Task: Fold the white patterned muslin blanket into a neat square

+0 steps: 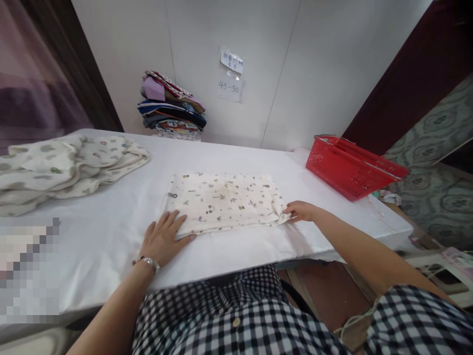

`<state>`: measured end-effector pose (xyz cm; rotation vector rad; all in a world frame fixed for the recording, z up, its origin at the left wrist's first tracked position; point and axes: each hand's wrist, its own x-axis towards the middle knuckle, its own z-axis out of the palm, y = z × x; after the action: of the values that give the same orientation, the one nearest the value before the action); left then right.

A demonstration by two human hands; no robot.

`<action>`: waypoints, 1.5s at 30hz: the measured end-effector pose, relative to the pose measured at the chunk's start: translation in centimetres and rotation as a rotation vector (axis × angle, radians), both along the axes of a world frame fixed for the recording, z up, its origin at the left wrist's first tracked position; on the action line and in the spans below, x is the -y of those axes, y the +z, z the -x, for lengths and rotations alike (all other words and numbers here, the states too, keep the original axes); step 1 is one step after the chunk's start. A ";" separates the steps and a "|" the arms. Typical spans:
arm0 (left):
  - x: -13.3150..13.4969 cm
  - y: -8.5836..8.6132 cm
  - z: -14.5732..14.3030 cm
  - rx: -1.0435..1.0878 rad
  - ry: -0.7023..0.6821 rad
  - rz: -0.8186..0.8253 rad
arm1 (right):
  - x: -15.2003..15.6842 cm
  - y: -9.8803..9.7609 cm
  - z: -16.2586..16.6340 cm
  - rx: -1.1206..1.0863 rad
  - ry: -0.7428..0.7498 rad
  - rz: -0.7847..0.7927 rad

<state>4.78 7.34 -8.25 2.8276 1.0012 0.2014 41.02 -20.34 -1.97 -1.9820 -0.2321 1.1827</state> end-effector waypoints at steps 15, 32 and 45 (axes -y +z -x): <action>0.1 -0.2 0.2 0.065 -0.005 0.008 | 2.7 -0.4 -1.7 0.158 -0.218 -0.094; 0.2 0.0 1.0 0.110 -0.020 -0.075 | 3.4 -1.5 0.5 0.114 -0.089 -0.009; -1.4 0.8 2.7 0.190 0.119 0.053 | 1.4 -0.2 1.3 0.082 -0.049 -0.044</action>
<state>2.09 8.77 -7.41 2.6437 1.1135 0.4400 39.68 -21.74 -2.15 -1.9891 -0.2475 1.0579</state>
